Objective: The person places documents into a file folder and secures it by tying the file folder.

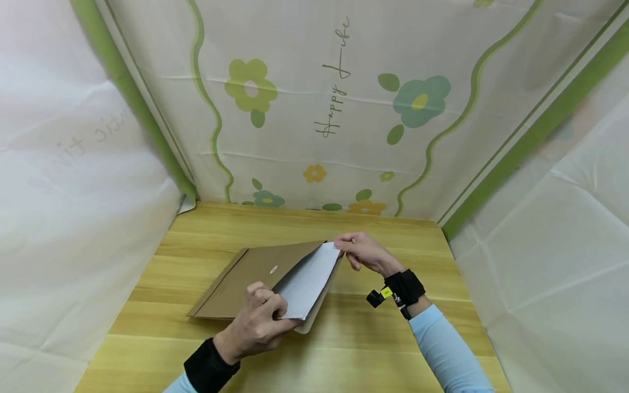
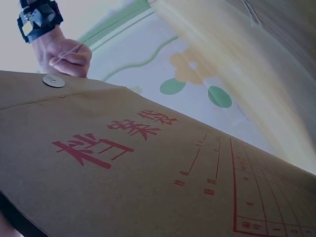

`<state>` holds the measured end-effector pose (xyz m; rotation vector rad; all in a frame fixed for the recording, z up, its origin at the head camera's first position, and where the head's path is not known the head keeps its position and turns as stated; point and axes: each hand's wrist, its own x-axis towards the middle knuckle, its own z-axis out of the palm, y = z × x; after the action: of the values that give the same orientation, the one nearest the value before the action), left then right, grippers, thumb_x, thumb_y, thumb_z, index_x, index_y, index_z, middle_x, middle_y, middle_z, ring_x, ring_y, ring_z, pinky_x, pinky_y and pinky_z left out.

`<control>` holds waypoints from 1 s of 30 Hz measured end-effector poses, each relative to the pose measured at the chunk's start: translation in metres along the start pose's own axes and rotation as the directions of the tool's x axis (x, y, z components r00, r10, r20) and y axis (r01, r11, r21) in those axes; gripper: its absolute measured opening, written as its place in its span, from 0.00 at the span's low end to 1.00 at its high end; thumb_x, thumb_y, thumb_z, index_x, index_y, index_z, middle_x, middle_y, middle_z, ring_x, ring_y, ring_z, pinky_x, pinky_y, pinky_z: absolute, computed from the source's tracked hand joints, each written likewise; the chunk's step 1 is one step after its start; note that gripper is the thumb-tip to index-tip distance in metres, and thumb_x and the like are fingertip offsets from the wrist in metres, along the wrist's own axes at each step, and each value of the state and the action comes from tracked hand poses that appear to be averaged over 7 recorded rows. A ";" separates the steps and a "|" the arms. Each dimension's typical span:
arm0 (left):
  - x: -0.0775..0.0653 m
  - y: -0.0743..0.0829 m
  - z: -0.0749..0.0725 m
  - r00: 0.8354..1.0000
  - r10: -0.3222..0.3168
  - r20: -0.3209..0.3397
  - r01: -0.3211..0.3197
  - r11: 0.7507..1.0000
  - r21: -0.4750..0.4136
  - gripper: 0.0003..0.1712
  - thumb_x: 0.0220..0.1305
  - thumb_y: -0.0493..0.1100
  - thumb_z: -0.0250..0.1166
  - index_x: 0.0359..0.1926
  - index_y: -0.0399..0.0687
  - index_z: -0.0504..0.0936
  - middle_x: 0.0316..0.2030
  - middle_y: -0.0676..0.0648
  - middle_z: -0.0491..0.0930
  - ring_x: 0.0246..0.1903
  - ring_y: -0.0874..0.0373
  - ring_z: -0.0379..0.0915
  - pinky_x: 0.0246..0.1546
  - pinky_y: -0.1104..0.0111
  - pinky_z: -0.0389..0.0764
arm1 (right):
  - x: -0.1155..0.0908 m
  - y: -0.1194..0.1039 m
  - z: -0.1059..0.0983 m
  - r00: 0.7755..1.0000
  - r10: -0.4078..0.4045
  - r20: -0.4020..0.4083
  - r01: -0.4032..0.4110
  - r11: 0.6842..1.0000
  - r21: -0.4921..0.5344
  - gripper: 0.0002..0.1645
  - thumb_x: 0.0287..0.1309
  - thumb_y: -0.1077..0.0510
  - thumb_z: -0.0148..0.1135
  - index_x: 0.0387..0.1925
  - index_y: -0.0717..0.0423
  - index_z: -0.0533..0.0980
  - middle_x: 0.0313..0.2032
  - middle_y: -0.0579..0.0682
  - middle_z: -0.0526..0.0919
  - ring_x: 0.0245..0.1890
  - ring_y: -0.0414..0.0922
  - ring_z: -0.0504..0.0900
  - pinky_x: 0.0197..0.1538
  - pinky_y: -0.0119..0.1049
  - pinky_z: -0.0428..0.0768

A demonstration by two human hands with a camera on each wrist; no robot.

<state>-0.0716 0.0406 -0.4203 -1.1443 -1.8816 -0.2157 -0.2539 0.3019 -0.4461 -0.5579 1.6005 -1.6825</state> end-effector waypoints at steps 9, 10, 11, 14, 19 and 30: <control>0.002 0.002 0.002 1.000 0.024 -0.007 -0.024 1.000 -0.001 0.11 0.59 0.50 0.61 0.20 0.65 0.81 0.25 0.53 0.65 0.32 0.56 0.55 0.35 0.60 0.54 | -0.001 -0.005 0.001 1.000 0.026 0.013 -0.023 0.988 -0.151 0.23 0.64 0.54 0.53 0.57 0.63 0.72 0.06 0.45 0.64 0.06 0.42 0.58 0.15 0.39 0.58; 0.003 0.002 0.002 1.000 0.024 -0.003 -0.024 1.000 0.002 0.11 0.59 0.50 0.61 0.21 0.65 0.82 0.25 0.53 0.64 0.32 0.56 0.55 0.35 0.60 0.53 | 0.000 -0.005 0.001 0.999 0.038 -0.004 -0.038 0.989 -0.146 0.23 0.64 0.54 0.53 0.56 0.63 0.72 0.07 0.45 0.64 0.06 0.41 0.58 0.15 0.37 0.59; 0.004 0.003 0.002 1.000 0.025 -0.002 -0.025 1.000 0.011 0.10 0.59 0.49 0.60 0.21 0.65 0.82 0.25 0.53 0.64 0.31 0.56 0.55 0.34 0.60 0.53 | 0.000 -0.005 0.003 0.998 0.051 -0.021 -0.053 0.988 -0.143 0.23 0.63 0.54 0.54 0.56 0.62 0.72 0.07 0.45 0.64 0.06 0.40 0.59 0.15 0.36 0.59; 0.002 0.005 0.005 1.000 0.019 0.006 -0.019 1.000 0.024 0.09 0.59 0.49 0.60 0.23 0.64 0.83 0.24 0.53 0.64 0.30 0.56 0.55 0.34 0.59 0.52 | 0.002 -0.005 0.007 0.995 0.077 -0.064 -0.085 0.986 -0.145 0.23 0.63 0.55 0.54 0.56 0.62 0.72 0.07 0.44 0.64 0.06 0.40 0.60 0.16 0.33 0.64; 0.000 0.006 0.006 1.000 0.000 0.007 0.000 1.000 0.018 0.08 0.57 0.48 0.60 0.25 0.63 0.85 0.24 0.53 0.63 0.30 0.55 0.54 0.34 0.58 0.51 | 0.000 -0.007 0.012 0.996 0.027 -0.085 -0.049 0.962 -0.270 0.24 0.63 0.52 0.54 0.58 0.57 0.71 0.09 0.46 0.65 0.08 0.43 0.61 0.17 0.36 0.68; 0.000 -0.004 0.004 0.999 -0.041 -0.011 0.041 0.999 0.008 0.07 0.57 0.48 0.62 0.31 0.63 0.87 0.25 0.52 0.63 0.32 0.53 0.54 0.34 0.58 0.53 | -0.036 -0.033 0.041 0.963 -0.252 0.095 0.247 0.685 -0.686 0.15 0.63 0.53 0.55 0.50 0.46 0.76 0.33 0.43 0.80 0.17 0.39 0.74 0.22 0.33 0.75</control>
<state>-0.0772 0.0408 -0.4212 -1.0976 -1.8953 -0.2361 -0.2069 0.3004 -0.4026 -1.1939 2.2447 -1.1952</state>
